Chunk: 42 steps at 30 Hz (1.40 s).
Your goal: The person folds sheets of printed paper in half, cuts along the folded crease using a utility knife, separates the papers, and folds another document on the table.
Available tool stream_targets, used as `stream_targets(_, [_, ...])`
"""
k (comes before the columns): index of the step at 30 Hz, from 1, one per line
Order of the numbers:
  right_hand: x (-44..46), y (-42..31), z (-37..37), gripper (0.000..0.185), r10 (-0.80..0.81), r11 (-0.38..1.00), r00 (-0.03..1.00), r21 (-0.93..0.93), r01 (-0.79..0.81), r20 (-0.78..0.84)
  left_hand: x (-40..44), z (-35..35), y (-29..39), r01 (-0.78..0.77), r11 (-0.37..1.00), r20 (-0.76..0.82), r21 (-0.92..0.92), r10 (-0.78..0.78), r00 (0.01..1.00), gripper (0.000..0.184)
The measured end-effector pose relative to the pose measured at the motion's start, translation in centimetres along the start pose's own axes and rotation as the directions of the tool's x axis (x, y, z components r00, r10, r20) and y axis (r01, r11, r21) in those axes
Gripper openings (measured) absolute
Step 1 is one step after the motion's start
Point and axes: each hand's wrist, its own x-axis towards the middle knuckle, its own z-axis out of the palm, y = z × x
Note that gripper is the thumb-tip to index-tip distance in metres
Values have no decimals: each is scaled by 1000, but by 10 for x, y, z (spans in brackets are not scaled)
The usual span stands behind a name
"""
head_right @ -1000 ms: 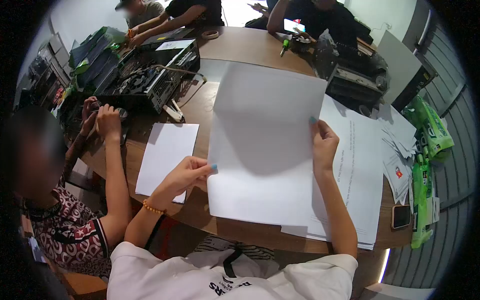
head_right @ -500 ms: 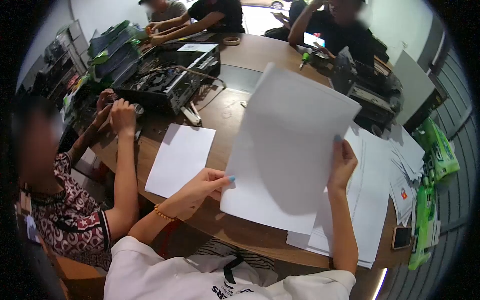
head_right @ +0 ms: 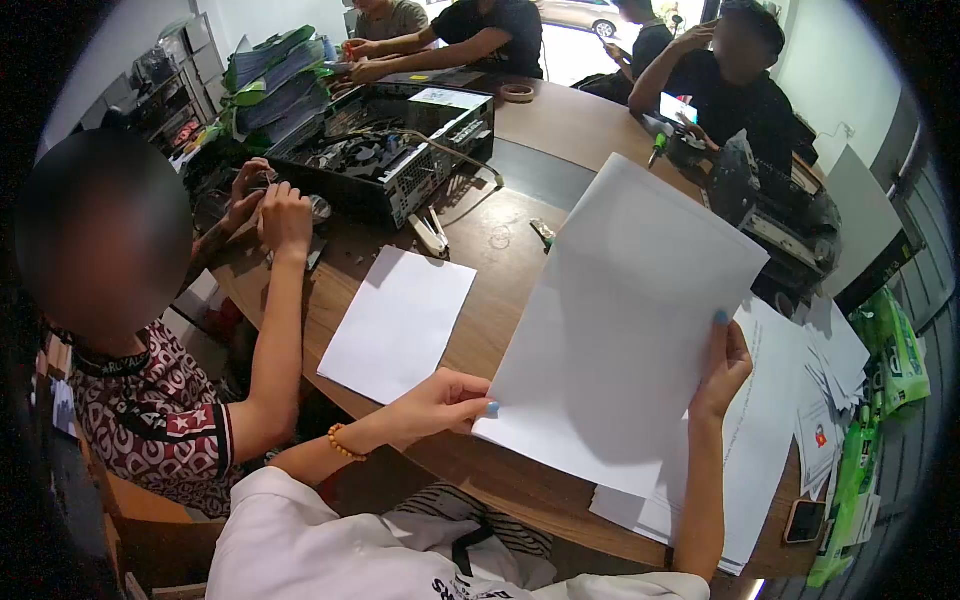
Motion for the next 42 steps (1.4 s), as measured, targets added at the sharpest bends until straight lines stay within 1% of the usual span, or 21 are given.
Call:
stream_targets(1, [1, 0, -1, 27, 8, 1000, 1000, 10, -8, 11, -1, 2, 1, 1, 1000, -3, -1, -1, 1000, 21])
stream_targets(3, [3, 2, -2, 27, 6, 1000, 1000, -13, -6, -1, -3, 10, 6, -69, 996, -139, 48, 75, 987, 22])
stream_targets(7, [2, 0, -2, 26, -27, 999, 999, -36, 26, -41, 1, 12, -8, -123, 988, -89, -91, 115, 989, 21])
stream_targets(10, [4, 4, -7, 26, -47, 998, 999, -34, 47, 7, -2, 10, -8, -71, 990, -70, -123, 63, 996, 22])
stream_targets(13, [3, 1, -6, 27, -7, 1000, 1000, -20, 7, -6, -7, 10, 3, -35, 998, -104, -54, 29, 994, 22])
stream_targets(15, [2, 3, -6, 28, 17, 1000, 1000, -19, -18, -24, -11, 8, 6, 95, 993, -41, -68, -98, 994, 23])
stream_targets(16, [1, 4, -6, 29, 43, 999, 998, -19, -44, -41, -12, 7, 4, 96, 993, -41, -67, -99, 994, 23])
stream_targets(21, [-6, 1, 4, 30, 109, 994, 993, 9, -109, -40, -25, 3, 4, 118, 975, -34, 186, -114, 993, 25])
stream_targets(22, [-7, -1, 5, 31, 120, 993, 993, 5, -120, -25, -27, 2, 7, 118, 975, -38, 186, -112, 993, 25])
stream_targets(24, [-8, -6, 1, 30, 115, 993, 993, 0, -115, 26, -30, -3, 14, -63, 851, 55, 521, 40, 998, 31])
stream_targets(25, [-9, -9, 0, 30, 109, 994, 991, -4, -109, 73, -28, -5, 15, -61, 851, 50, 521, 40, 998, 31])
stream_targets(26, [-10, -12, 2, 30, 109, 994, 991, -1, -110, 78, -23, -7, 16, -193, 855, -43, 482, 243, 969, 35])
stream_targets(27, [-12, -17, 4, 28, 115, 993, 988, -5, -115, 105, -17, -8, 19, -325, 829, -144, 456, 429, 892, 39])
stream_targets(29, [-17, -24, 10, 27, 121, 993, 983, -7, -121, 138, -1, -11, 38, -447, 852, -234, 273, 509, 828, 43])
stream_targets(30, [-19, -28, 13, 25, 101, 995, 980, -35, -97, 171, 3, -15, 48, -446, 852, -240, 275, 510, 826, 43])
stream_targets(32, [-24, -37, 18, 24, 80, 996, 975, -61, -69, 206, 9, -21, 64, -312, 947, -289, 76, 320, 902, 37])
stream_targets(34, [-29, -44, 19, 22, 19, 995, 974, -96, 3, 225, 13, -27, 63, -317, 945, -299, 77, 325, 897, 34])
stream_targets(36, [-30, -46, 14, 22, 0, 997, 969, -73, 19, 249, 15, -28, 63, -318, 945, -304, 81, 327, 895, 31])
stream_targets(39, [-30, -43, 9, 21, -16, 998, 963, -55, 32, 268, 14, -24, 60, -394, 918, -323, 48, 388, 863, 27])
stream_targets(41, [-31, -43, 8, 20, -15, 998, 965, -57, 31, 262, 12, -27, 62, -383, 923, -218, 34, 381, 899, 28])
stream_targets(42, [-31, -43, 8, 20, -13, 998, 961, -63, 32, 275, 12, -29, 62, -383, 923, -218, 35, 380, 899, 28])
